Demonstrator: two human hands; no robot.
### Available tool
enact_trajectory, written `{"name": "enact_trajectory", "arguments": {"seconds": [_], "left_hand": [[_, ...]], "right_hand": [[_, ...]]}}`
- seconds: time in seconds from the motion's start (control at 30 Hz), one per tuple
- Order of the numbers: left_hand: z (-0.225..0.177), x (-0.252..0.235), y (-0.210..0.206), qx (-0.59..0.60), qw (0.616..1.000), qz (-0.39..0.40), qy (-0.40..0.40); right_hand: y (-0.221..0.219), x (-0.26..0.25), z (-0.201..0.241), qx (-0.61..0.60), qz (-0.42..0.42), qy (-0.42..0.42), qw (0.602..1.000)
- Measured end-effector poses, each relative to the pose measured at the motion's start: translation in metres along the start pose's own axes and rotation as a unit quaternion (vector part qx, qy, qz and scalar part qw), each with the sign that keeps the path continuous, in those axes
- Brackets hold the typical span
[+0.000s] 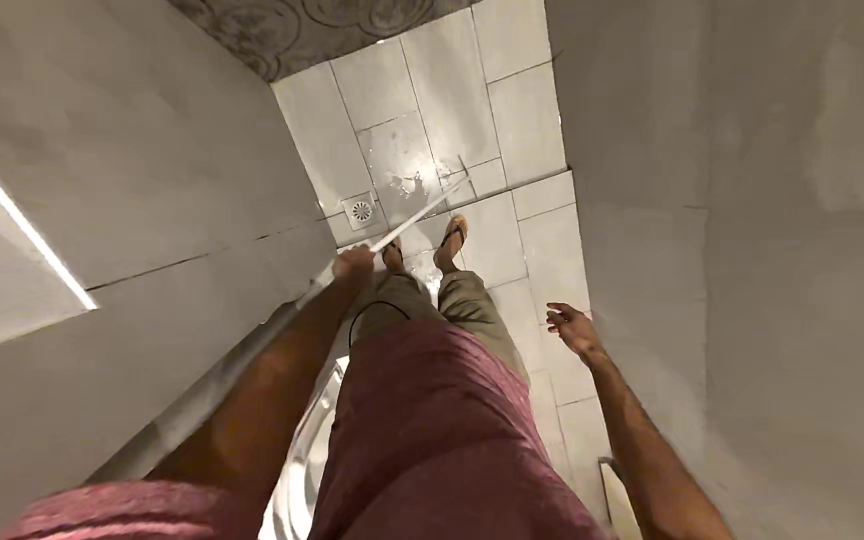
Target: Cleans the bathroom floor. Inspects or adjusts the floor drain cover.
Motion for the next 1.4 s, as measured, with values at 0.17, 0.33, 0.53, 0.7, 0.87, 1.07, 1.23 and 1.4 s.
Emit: {"name": "enact_trajectory", "arguments": {"seconds": [0.17, 0.33, 0.53, 0.7, 0.87, 1.07, 1.23, 1.4], "left_hand": [[0.111, 0.053, -0.027, -0.032, 0.996, 0.017, 0.083], [0.164, 0.087, -0.062, -0.032, 0.987, 0.036, 0.155], [0.178, 0.113, -0.084, -0.025, 0.984, 0.046, 0.172], [0.194, 0.127, -0.099, -0.004, 0.981, 0.05, 0.189], [0.203, 0.141, -0.118, 0.016, 0.978, 0.053, 0.203], [0.224, 0.155, -0.122, 0.049, 0.979, 0.02, 0.196], [0.163, 0.107, -0.08, 0.092, 0.985, -0.008, 0.142], [0.107, 0.021, -0.058, 0.098, 0.991, 0.001, 0.089]], "right_hand": [[-0.058, 0.001, 0.004, -0.007, 0.019, 0.006, 1.0], [-0.102, -0.003, 0.028, -0.016, 0.038, 0.03, 0.999], [-0.108, -0.011, 0.051, -0.015, 0.031, 0.062, 0.997], [-0.092, -0.018, 0.053, -0.006, 0.02, 0.066, 0.998], [-0.082, -0.019, 0.053, -0.011, 0.018, 0.059, 0.998], [-0.082, -0.018, 0.053, -0.017, 0.023, 0.053, 0.998], [-0.083, -0.013, 0.046, -0.011, 0.027, 0.044, 0.999], [-0.085, 0.003, 0.029, 0.029, 0.043, 0.035, 0.998]]}}
Point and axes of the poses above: each hand's wrist, its own x-axis away from the middle knuckle, its own y-axis out of the back of the hand, z = x × y, the point moved 6 cm from there along -x, towards the middle knuckle
